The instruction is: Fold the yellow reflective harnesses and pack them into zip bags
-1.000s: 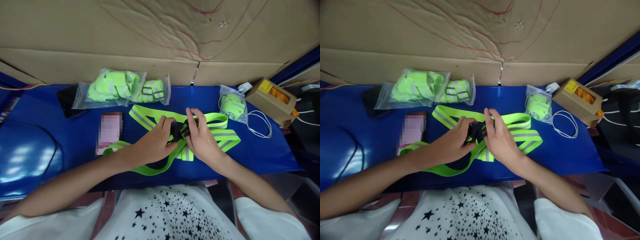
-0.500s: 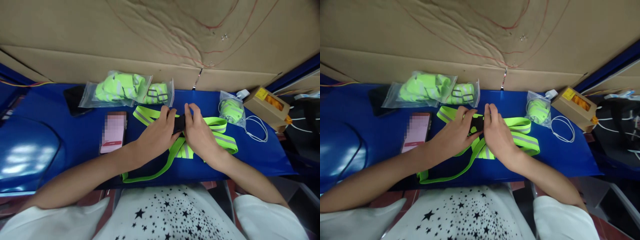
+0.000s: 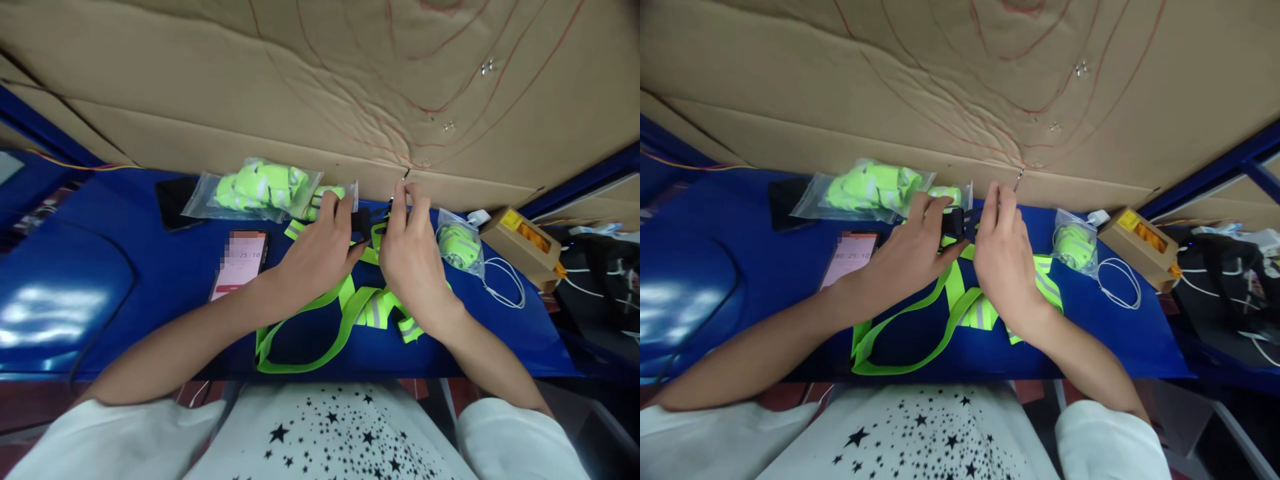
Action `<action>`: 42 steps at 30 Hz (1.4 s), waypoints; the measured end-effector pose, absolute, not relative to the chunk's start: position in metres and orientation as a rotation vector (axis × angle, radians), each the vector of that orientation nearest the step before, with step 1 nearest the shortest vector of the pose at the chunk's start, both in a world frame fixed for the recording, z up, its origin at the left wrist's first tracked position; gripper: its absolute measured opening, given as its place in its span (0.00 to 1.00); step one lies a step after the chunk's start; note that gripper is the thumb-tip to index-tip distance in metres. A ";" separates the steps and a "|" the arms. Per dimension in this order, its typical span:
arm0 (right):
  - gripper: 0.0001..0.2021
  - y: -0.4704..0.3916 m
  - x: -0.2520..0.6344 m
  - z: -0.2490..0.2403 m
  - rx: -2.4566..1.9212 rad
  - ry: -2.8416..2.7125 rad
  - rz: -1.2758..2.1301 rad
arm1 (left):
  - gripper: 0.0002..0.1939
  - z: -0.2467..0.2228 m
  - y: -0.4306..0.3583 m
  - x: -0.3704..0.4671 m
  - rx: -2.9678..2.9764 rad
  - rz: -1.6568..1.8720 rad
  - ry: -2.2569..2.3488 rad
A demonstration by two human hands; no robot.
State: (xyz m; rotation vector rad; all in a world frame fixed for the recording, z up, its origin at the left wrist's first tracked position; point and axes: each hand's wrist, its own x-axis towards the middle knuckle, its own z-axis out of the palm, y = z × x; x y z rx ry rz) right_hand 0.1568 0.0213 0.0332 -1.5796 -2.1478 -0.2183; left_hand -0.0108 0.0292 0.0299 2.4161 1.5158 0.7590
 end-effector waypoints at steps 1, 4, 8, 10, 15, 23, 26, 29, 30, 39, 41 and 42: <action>0.35 0.022 0.156 0.036 -1.577 -2.141 -0.224 | 0.30 0.033 0.030 -0.012 2.412 0.764 1.517; 0.34 0.025 0.156 0.042 -1.551 -2.137 -0.216 | 0.30 0.039 0.031 -0.015 2.428 0.827 1.501; 0.33 0.025 0.147 0.036 -1.569 -2.109 -0.191 | 0.31 0.035 0.031 -0.012 2.439 0.872 1.488; 0.33 0.025 0.141 0.027 -1.625 -2.125 -0.164 | 0.32 0.025 0.032 -0.009 2.452 0.822 1.477; 0.38 0.038 0.153 0.009 -1.511 -2.343 0.086 | 0.38 0.004 0.043 -0.007 2.433 0.669 1.404; 0.49 0.046 0.188 0.031 -1.172 -2.546 0.535 | 0.47 0.019 0.054 -0.026 2.211 0.600 0.899; 0.51 0.043 0.185 0.038 -1.118 -2.540 0.512 | 0.47 0.024 0.057 -0.032 2.219 0.597 0.886; 0.55 0.045 0.189 0.047 -1.069 -2.463 0.526 | 0.47 0.031 0.062 -0.039 2.220 0.714 0.876; 0.55 0.047 0.193 0.050 -1.053 -2.428 0.552 | 0.46 0.035 0.063 -0.041 2.205 0.774 0.865; 0.44 0.065 0.212 0.057 -0.833 -2.264 0.801 | 0.37 0.047 0.064 -0.044 1.948 1.140 0.617; 0.35 0.067 0.212 0.056 -0.847 -2.230 0.804 | 0.38 0.046 0.064 -0.044 1.920 1.154 0.602; 0.30 0.068 0.213 0.056 -0.855 -2.204 0.806 | 0.38 0.046 0.064 -0.044 1.918 1.164 0.606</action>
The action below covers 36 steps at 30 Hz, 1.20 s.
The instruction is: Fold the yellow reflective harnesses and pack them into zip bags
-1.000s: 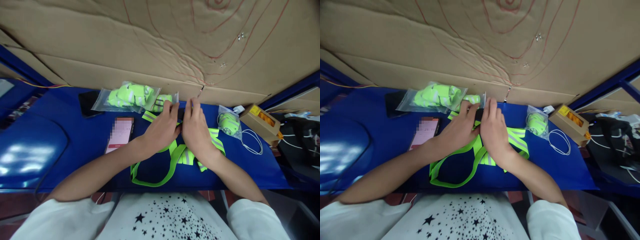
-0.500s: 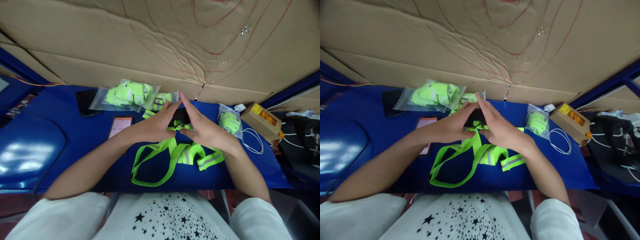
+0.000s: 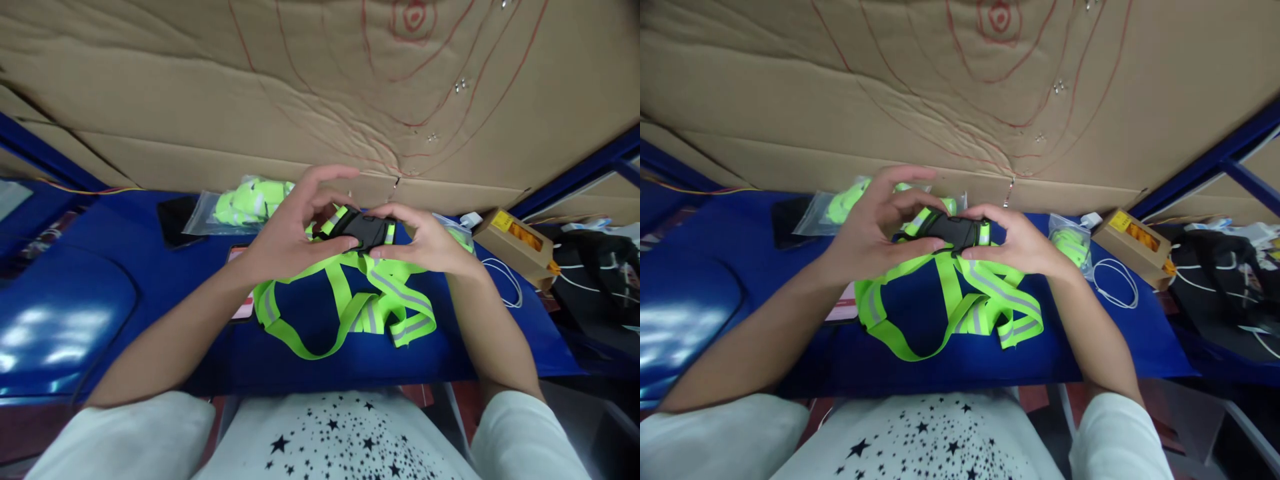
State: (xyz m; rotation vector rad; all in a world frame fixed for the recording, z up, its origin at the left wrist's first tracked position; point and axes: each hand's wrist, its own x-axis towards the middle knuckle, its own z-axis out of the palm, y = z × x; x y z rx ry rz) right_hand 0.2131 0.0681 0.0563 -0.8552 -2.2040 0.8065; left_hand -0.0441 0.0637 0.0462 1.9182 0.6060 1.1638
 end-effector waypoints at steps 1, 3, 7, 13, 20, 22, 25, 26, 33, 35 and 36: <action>0.25 0.069 0.214 0.057 -0.857 -2.173 0.813 | 0.39 0.046 0.064 -0.044 1.925 1.178 0.612; 0.20 0.068 0.216 0.059 -0.846 -2.109 0.835 | 0.38 0.045 0.065 -0.043 1.965 1.233 0.575; 0.17 0.063 0.215 0.063 -0.841 -2.028 0.796 | 0.35 0.038 0.071 -0.039 2.015 1.394 0.435; 0.20 0.058 0.201 0.059 -0.932 -1.824 1.079 | 0.34 0.036 0.071 -0.034 1.885 1.353 0.492; 0.26 0.055 0.200 0.051 -0.750 -1.386 1.654 | 0.42 0.036 0.057 -0.028 1.664 1.014 0.664; 0.29 0.053 0.200 0.054 -0.735 -1.379 1.703 | 0.34 0.035 0.056 -0.025 1.650 1.036 0.702; 0.27 0.051 0.198 0.059 -0.773 -1.321 1.765 | 0.19 0.038 0.053 -0.021 1.548 1.040 0.733; 0.22 0.052 0.197 0.061 -0.789 -1.301 1.775 | 0.17 0.040 0.052 -0.020 1.500 1.023 0.729; 0.17 0.058 0.194 0.064 -0.872 -1.133 1.755 | 0.11 0.049 0.050 -0.016 1.292 1.025 0.728; 0.16 0.057 0.193 0.061 -0.877 -1.148 1.735 | 0.09 0.047 0.052 -0.017 1.257 1.077 0.767; 0.16 0.057 0.192 0.060 -0.873 -1.183 1.707 | 0.09 0.045 0.053 -0.018 1.236 1.112 0.784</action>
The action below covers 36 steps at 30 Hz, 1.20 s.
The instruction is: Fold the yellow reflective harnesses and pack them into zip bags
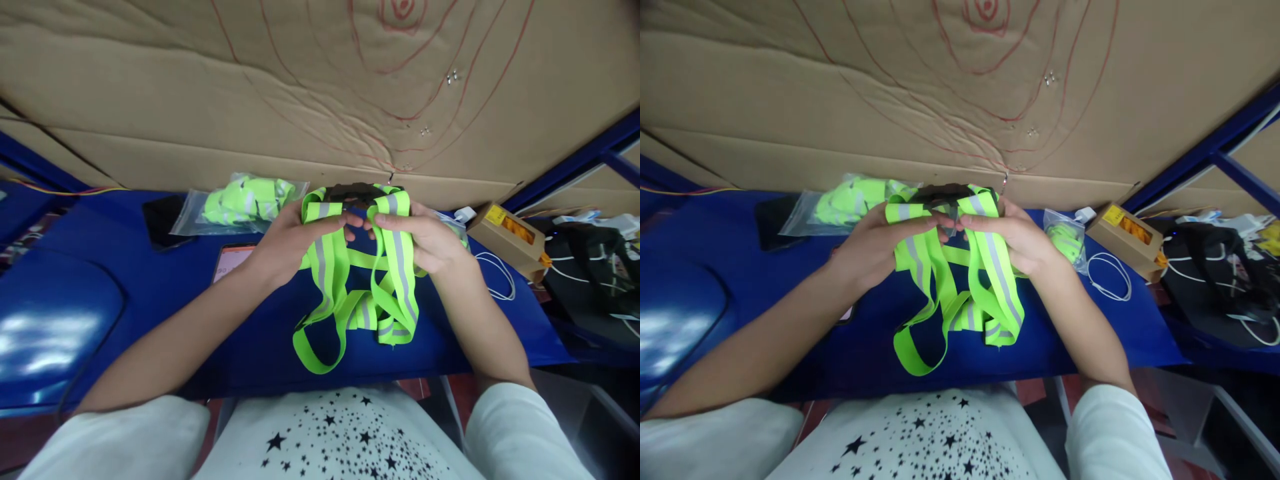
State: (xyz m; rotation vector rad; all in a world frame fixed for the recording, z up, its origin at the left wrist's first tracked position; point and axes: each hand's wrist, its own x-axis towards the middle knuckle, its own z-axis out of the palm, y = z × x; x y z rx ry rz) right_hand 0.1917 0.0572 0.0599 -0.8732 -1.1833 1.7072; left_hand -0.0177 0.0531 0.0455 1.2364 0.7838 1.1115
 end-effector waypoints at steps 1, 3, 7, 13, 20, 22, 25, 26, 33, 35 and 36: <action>0.17 0.057 0.191 0.058 -0.864 -1.236 1.670 | 0.11 0.044 0.054 -0.018 1.225 1.145 0.796; 0.18 0.056 0.189 0.054 -0.836 -1.352 1.601 | 0.16 0.040 0.053 -0.017 1.238 1.187 0.792; 0.18 0.053 0.184 0.048 -0.767 -1.527 1.588 | 0.24 0.035 0.045 -0.013 1.344 1.155 0.747; 0.22 0.050 0.176 0.038 -0.859 -1.491 1.546 | 0.26 0.031 0.041 -0.007 1.446 1.132 0.803; 0.26 0.051 0.168 0.029 -0.884 -1.728 1.260 | 0.21 0.018 0.042 -0.007 1.539 1.091 0.983; 0.27 0.052 0.168 0.027 -0.883 -1.808 1.215 | 0.19 0.014 0.043 -0.008 1.536 1.076 0.962; 0.30 0.058 0.167 0.020 -0.871 -1.854 1.125 | 0.20 0.007 0.045 -0.008 1.482 1.059 0.917; 0.31 0.060 0.166 0.018 -0.878 -1.857 1.098 | 0.21 0.005 0.046 -0.007 1.447 1.058 0.910; 0.41 0.062 0.186 0.040 -0.901 -1.894 0.902 | 0.21 0.006 0.054 -0.007 1.172 1.047 0.821; 0.35 0.058 0.193 0.053 -0.855 -1.997 0.814 | 0.22 0.006 0.056 -0.008 1.163 0.995 0.781; 0.31 0.056 0.196 0.058 -0.838 -2.062 0.781 | 0.22 0.005 0.056 -0.009 1.163 0.961 0.786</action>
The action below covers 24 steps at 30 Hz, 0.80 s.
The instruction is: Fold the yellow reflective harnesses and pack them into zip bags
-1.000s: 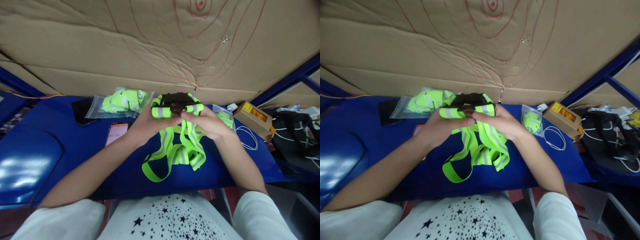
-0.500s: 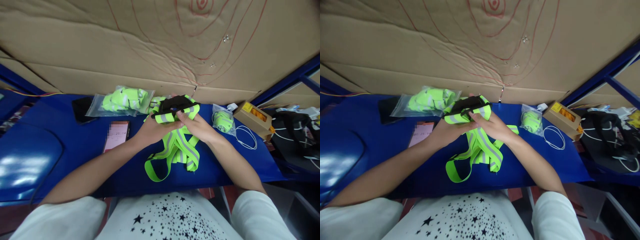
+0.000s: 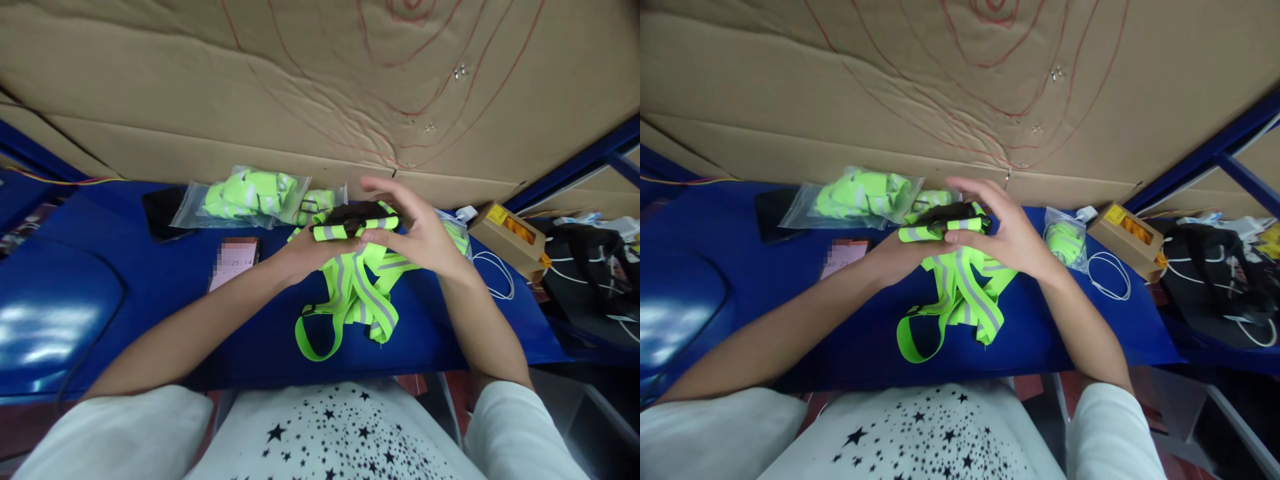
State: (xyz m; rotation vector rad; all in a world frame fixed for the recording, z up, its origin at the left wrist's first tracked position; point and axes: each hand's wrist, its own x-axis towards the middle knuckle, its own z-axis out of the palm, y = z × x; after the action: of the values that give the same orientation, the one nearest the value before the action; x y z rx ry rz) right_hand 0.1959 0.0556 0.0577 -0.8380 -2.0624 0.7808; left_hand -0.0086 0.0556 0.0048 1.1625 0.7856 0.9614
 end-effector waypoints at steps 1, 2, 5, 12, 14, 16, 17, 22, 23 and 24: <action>0.26 0.053 0.197 0.061 -0.824 -2.129 0.760 | 0.23 0.003 0.055 -0.009 1.163 0.930 0.799; 0.23 0.050 0.197 0.063 -0.812 -2.188 0.747 | 0.24 0.002 0.054 -0.009 1.167 0.905 0.809; 0.20 0.045 0.194 0.062 -0.751 -2.260 0.731 | 0.23 -0.001 0.049 -0.006 1.210 0.873 0.760; 0.29 0.045 0.196 0.067 -0.679 -2.277 0.636 | 0.21 0.002 0.038 -0.001 1.189 0.937 0.736; 0.36 0.043 0.198 0.072 -0.763 -2.278 0.545 | 0.18 0.003 0.039 -0.002 1.215 0.971 0.826; 0.34 0.039 0.199 0.074 -0.809 -2.320 0.512 | 0.17 0.004 0.040 -0.004 1.300 0.941 0.891; 0.31 0.037 0.198 0.074 -0.806 -2.353 0.513 | 0.16 0.003 0.040 -0.004 1.360 0.901 0.903; 0.17 0.031 0.191 0.065 -0.919 -2.378 0.348 | 0.16 0.000 0.037 0.000 1.443 0.791 0.812; 0.17 0.030 0.189 0.064 -0.989 -2.338 0.279 | 0.18 0.000 0.036 0.002 1.416 0.805 0.780; 0.18 0.030 0.188 0.063 -1.055 -2.292 0.210 | 0.20 0.001 0.036 0.003 1.392 0.817 0.751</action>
State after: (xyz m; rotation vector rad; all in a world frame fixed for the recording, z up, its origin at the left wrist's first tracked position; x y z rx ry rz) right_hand 0.1883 0.0297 0.0631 -1.0552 -2.2920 0.2095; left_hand 0.0027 0.0359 0.0007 1.3918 0.7511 0.8166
